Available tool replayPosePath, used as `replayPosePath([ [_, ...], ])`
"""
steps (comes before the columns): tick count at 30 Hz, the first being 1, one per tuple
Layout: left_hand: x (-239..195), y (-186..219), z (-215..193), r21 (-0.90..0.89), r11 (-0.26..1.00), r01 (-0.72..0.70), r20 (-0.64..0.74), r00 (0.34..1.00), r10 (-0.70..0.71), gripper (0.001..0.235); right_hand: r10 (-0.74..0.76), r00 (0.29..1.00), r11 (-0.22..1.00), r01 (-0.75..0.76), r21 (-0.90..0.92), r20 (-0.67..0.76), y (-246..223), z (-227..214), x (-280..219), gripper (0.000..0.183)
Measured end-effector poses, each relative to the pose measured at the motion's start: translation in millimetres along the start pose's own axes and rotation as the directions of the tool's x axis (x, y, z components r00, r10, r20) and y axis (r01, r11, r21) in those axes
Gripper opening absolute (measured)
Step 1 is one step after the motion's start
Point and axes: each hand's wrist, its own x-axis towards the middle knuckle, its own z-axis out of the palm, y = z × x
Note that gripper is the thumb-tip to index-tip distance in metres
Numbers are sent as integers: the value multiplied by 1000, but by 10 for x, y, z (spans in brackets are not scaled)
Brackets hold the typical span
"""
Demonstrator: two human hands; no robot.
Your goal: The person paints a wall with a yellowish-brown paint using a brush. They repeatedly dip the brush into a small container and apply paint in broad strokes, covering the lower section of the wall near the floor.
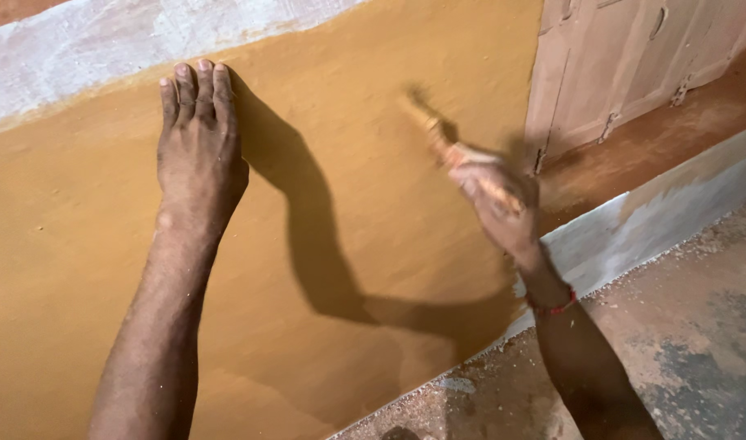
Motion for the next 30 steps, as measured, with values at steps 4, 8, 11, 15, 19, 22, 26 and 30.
replayPosePath([
  [4,2,3,10,-52,999,9,30,1000,-8,84,129,991,983,-132,127,30,3,103,-169,9],
  [8,-5,8,-10,-66,998,12,24,1000,-11,85,163,977,985,-168,-33,-135,292,-90,-45,8],
  [11,-18,-3,-9,-84,996,7,11,1000,-6,86,155,941,961,-214,-174,-302,548,-359,66,7],
  [15,-26,-8,16,-162,987,3,-60,998,-13,82,91,854,961,-210,-178,-513,695,-692,27,11],
  [19,-23,-1,-8,-172,985,2,-21,1000,-5,88,-2,904,958,-121,-261,-427,691,-690,40,16],
  [22,-32,6,-23,-192,981,4,-23,1000,-9,88,21,957,966,-94,-240,-289,558,-388,33,14],
  [26,-23,2,-2,-130,991,11,-18,1000,-14,86,3,999,998,-6,-68,-45,198,193,-195,15],
  [30,1,3,41,-86,996,9,-6,1000,-10,86,-73,979,970,27,240,188,-173,618,-530,13],
])
